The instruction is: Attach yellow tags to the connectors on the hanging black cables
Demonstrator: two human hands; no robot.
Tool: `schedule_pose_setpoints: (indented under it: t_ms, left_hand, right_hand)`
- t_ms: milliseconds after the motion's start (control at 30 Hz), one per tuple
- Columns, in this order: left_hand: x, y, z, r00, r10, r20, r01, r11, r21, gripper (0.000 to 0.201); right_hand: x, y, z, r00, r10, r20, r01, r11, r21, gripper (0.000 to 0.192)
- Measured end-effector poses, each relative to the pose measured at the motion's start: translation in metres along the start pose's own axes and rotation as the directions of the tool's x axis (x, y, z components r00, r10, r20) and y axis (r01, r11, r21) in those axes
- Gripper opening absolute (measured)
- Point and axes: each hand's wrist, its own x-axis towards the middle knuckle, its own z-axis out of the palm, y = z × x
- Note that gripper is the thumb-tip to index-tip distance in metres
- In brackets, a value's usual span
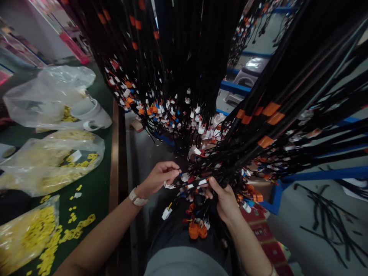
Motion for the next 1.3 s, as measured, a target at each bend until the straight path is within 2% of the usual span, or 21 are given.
schedule_pose_setpoints:
  t_ms: [100, 233, 333, 400, 700, 1100, 1200, 1300]
  left_hand:
    - [-0.003, 0.004, -0.001, 0.998, -0.03, 0.055, 0.028, 0.999, 0.038, 0.026]
    - [-0.006, 0.005, 0.003, 0.98, -0.111, 0.164, 0.071, 0.97, 0.233, 0.025]
    - [-0.007, 0.001, 0.007, 0.991, -0.021, 0.136, -0.039, 0.903, 0.428, 0.019]
    - [-0.006, -0.002, 0.009, 0.991, 0.034, 0.129, -0.095, 0.863, 0.497, 0.014]
    - [-0.009, -0.012, 0.014, 0.981, -0.009, 0.195, -0.093, 0.857, 0.508, 0.017]
    - [-0.006, -0.009, 0.016, 0.987, 0.001, 0.159, -0.082, 0.861, 0.501, 0.017]
    - [-0.005, -0.007, 0.015, 0.99, 0.015, 0.141, -0.09, 0.838, 0.538, 0.02]
    - [-0.005, -0.002, 0.015, 0.993, 0.072, 0.096, -0.117, 0.77, 0.628, 0.019]
  right_hand:
    - [0.002, 0.001, 0.001, 0.999, -0.028, -0.029, 0.028, 1.0, -0.012, 0.024]
    - [0.002, 0.0, 0.003, 0.998, -0.028, -0.048, 0.027, 1.0, -0.014, 0.024]
    - [0.001, -0.002, 0.004, 0.998, -0.028, -0.057, 0.027, 0.999, -0.017, 0.025]
    - [0.001, -0.004, 0.005, 0.998, -0.024, -0.05, 0.023, 1.0, -0.019, 0.026]
    - [0.0, -0.003, 0.005, 0.997, -0.029, -0.071, 0.028, 1.0, -0.009, 0.025]
    - [0.0, -0.005, 0.006, 0.998, 0.004, -0.06, -0.009, 0.997, -0.075, 0.027]
    - [-0.001, -0.005, 0.005, 0.999, 0.009, -0.037, -0.012, 0.997, -0.077, 0.026]
    - [-0.003, -0.005, 0.004, 1.0, 0.01, 0.002, -0.01, 0.997, -0.071, 0.025]
